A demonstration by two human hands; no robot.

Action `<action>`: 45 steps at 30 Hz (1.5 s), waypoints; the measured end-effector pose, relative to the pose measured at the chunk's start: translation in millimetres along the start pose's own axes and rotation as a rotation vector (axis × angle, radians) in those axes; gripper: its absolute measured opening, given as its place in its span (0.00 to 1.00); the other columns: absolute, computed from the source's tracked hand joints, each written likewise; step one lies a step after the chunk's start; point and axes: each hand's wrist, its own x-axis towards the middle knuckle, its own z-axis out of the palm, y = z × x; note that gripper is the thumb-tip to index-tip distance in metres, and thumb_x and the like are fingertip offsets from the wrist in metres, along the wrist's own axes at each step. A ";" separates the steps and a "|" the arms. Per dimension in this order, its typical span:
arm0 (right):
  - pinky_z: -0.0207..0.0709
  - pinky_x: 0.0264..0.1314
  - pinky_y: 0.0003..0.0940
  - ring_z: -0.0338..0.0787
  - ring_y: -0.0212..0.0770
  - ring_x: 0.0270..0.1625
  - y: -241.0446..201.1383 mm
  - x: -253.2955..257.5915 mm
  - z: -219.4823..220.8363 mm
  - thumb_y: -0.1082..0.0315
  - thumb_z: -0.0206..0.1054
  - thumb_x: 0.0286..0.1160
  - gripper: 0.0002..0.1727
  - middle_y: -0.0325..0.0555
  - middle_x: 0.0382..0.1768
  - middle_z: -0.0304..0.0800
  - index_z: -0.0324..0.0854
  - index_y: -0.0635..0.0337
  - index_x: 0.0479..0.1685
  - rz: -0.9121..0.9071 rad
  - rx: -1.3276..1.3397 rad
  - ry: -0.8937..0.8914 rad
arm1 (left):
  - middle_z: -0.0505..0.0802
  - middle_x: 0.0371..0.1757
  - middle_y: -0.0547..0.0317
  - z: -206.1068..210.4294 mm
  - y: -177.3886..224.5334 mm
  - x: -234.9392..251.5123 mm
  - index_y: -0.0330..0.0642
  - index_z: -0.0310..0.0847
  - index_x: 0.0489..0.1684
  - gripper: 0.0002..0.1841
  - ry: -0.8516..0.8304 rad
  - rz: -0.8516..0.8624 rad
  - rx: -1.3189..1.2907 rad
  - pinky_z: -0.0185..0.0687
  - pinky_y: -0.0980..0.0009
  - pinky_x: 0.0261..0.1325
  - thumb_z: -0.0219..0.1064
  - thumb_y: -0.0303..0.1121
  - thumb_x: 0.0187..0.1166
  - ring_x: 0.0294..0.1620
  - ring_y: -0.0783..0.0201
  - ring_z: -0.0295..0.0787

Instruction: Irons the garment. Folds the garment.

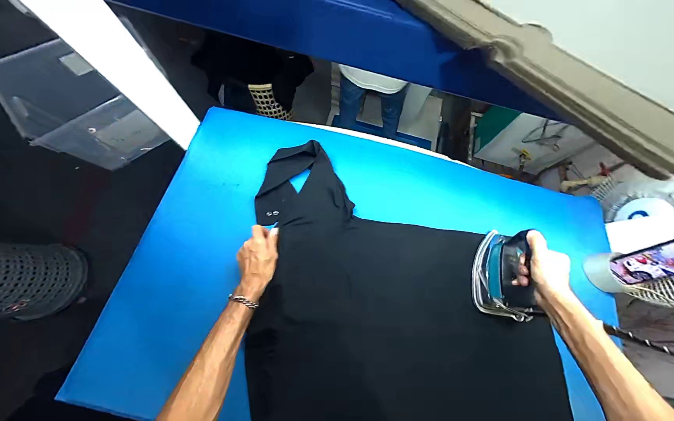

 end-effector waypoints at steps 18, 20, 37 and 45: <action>0.74 0.30 0.60 0.87 0.55 0.33 -195.5 -215.6 353.4 0.21 0.43 0.75 0.44 0.50 0.23 0.82 0.78 0.53 0.21 -0.783 -0.721 -0.678 | 0.93 0.40 0.46 -57.7 -63.9 -115.8 0.39 0.91 0.40 0.28 -0.279 -0.300 -0.107 0.86 0.40 0.50 0.68 0.60 0.78 0.44 0.45 0.92; 0.74 0.31 0.60 0.87 0.54 0.32 -191.7 -218.6 354.5 0.19 0.44 0.74 0.44 0.49 0.23 0.82 0.78 0.53 0.22 -0.695 -0.672 -0.628 | 0.90 0.41 0.49 -53.7 -75.7 -134.8 0.39 0.90 0.39 0.21 -0.303 -0.296 -0.201 0.86 0.45 0.51 0.72 0.52 0.78 0.44 0.49 0.89; 0.80 0.21 0.46 0.82 0.40 0.17 18.3 -264.0 121.5 0.31 0.55 0.80 0.35 0.41 0.15 0.81 0.86 0.54 0.26 -0.403 -0.386 -0.663 | 0.85 0.20 0.59 -74.5 -98.9 -140.3 0.46 0.93 0.45 0.11 -0.311 -0.315 -0.791 0.55 0.76 0.13 0.72 0.43 0.81 0.09 0.71 0.61; 0.75 0.09 0.38 0.73 0.37 0.06 40.4 -217.7 72.3 0.33 0.52 0.86 0.35 0.36 0.07 0.70 0.71 0.52 0.16 0.168 0.205 0.104 | 0.74 0.11 0.61 -68.9 -100.8 -131.8 0.39 0.83 0.46 0.12 -0.463 -0.437 -1.119 0.62 0.80 0.09 0.59 0.38 0.91 0.05 0.72 0.64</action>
